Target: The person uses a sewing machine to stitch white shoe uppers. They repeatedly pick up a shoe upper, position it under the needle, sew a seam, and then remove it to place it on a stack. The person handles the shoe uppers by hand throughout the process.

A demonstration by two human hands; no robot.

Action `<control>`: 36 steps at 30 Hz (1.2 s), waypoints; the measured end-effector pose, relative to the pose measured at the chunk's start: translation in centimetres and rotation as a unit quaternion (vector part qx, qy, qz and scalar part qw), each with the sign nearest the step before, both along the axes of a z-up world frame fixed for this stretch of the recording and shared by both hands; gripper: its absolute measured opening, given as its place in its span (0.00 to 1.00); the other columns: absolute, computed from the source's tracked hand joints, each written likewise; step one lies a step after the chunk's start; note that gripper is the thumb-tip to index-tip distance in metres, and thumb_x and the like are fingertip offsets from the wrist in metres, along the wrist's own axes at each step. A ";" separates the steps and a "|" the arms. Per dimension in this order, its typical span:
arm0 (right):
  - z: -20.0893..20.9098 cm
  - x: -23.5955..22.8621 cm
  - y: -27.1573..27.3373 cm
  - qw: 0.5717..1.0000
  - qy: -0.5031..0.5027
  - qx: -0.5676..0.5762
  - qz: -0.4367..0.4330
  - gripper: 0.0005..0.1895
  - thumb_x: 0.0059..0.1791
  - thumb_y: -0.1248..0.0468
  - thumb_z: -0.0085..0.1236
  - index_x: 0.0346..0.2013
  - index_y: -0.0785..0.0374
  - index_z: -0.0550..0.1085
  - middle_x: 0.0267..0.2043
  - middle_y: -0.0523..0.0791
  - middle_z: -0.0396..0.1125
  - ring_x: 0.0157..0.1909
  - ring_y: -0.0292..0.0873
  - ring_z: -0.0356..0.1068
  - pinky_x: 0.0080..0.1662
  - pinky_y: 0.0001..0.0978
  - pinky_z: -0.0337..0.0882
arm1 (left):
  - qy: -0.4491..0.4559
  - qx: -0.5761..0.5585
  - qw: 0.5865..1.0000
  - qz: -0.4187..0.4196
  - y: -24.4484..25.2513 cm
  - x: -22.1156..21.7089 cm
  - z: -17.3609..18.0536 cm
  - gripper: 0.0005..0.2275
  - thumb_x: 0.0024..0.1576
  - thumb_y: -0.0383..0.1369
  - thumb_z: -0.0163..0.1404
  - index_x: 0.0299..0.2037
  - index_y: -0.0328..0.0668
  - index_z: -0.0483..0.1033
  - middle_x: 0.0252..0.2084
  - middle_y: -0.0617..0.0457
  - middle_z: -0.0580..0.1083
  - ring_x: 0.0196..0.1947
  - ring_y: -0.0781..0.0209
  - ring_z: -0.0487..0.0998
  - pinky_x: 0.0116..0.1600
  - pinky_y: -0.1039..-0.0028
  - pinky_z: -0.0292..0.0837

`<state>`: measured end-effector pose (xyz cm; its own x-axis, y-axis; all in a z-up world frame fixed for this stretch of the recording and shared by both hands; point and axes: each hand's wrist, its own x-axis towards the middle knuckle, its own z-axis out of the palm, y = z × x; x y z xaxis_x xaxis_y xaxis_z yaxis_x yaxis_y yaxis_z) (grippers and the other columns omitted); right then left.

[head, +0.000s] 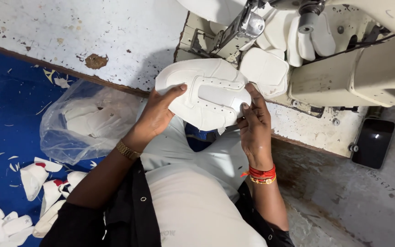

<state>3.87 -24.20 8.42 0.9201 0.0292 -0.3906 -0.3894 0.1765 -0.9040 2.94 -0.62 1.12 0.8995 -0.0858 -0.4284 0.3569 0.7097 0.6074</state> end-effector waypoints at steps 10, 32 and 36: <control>-1.9 0.5 -0.6 1.000 0.001 0.004 -0.001 0.28 0.56 0.74 0.42 0.72 0.60 0.57 0.42 0.40 0.67 0.35 0.28 0.59 0.36 0.19 0.63 | -0.035 -0.004 0.999 -0.008 0.0 0.0 0.3 0.26 0.58 0.29 0.57 0.65 0.28 0.63 0.58 0.41 0.73 0.61 0.52 0.75 0.61 0.61 0.77; -4.2 0.1 -1.3 0.999 -0.026 0.013 0.031 0.38 0.55 0.73 0.50 0.78 0.58 0.50 0.32 0.39 0.60 0.32 0.30 0.55 0.35 0.22 0.60 | -0.028 0.022 0.999 0.005 0.1 -0.2 -0.8 0.25 0.58 0.26 0.56 0.65 0.28 0.64 0.58 0.42 0.73 0.61 0.52 0.75 0.61 0.62 0.77; -3.7 -0.1 -0.6 0.999 -0.047 0.015 0.005 0.35 0.54 0.75 0.49 0.75 0.61 0.52 0.45 0.42 0.71 0.43 0.31 0.67 0.44 0.23 0.69 | -0.030 0.037 0.999 0.020 -0.4 -0.6 0.2 0.24 0.58 0.26 0.55 0.65 0.29 0.65 0.59 0.44 0.73 0.61 0.53 0.75 0.62 0.61 0.75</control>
